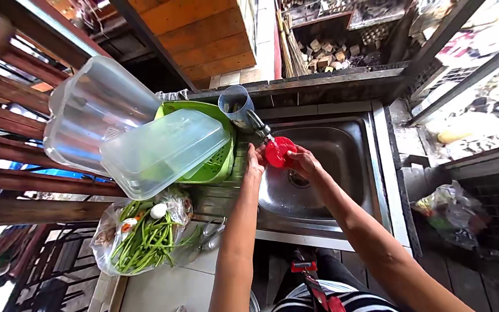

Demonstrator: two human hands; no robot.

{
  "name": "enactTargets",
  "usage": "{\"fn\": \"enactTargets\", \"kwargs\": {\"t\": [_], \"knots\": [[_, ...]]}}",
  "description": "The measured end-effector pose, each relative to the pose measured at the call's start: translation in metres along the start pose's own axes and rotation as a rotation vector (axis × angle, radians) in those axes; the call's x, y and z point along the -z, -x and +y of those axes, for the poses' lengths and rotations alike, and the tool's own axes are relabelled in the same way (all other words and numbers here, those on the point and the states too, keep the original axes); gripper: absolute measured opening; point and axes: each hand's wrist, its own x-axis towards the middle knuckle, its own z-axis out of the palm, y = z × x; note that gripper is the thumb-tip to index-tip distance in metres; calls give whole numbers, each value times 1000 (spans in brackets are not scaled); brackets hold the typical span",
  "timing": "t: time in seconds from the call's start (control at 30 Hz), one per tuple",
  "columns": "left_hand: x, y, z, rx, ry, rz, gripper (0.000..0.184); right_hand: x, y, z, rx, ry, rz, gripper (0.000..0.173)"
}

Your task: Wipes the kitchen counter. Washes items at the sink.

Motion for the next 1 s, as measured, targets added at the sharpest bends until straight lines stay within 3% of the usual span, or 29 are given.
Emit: {"fn": "enactTargets", "kwargs": {"t": [0.07,0.13,0.23,0.43,0.5,0.63,0.7,0.77,0.83,0.87,0.9,0.93,1.0], "knots": [[-6,-10,-9,107,239,-4,70,16,17,-8,83,280,152,36],[-24,-17,-18,83,559,-18,54,43,34,-9,197,633,235,36],[-49,-29,-24,-28,907,10,35,73,60,-17,203,986,283,39],[-89,-29,-23,-224,805,79,14,91,104,-35,245,1115,316,35],[-96,-29,-20,-263,618,196,13,84,119,-46,329,958,296,33],[-102,-27,-23,-302,144,455,35,81,128,-50,478,591,192,30],[-97,-28,-28,-296,54,454,48,88,116,-44,442,948,235,31],[-72,-15,-41,-297,-85,350,60,85,105,-31,318,1397,231,32],[-37,13,-48,-379,-461,133,70,75,104,-31,329,1354,204,34],[-18,29,-51,-417,-679,-1,67,68,108,-33,340,1238,205,36],[2,46,-52,-448,-901,-147,50,63,113,-35,341,1173,215,38],[22,62,-51,-449,-1135,-315,37,64,114,-32,325,1232,229,40],[51,93,-45,-339,-1563,-541,32,74,109,-19,235,1571,246,40]]}}
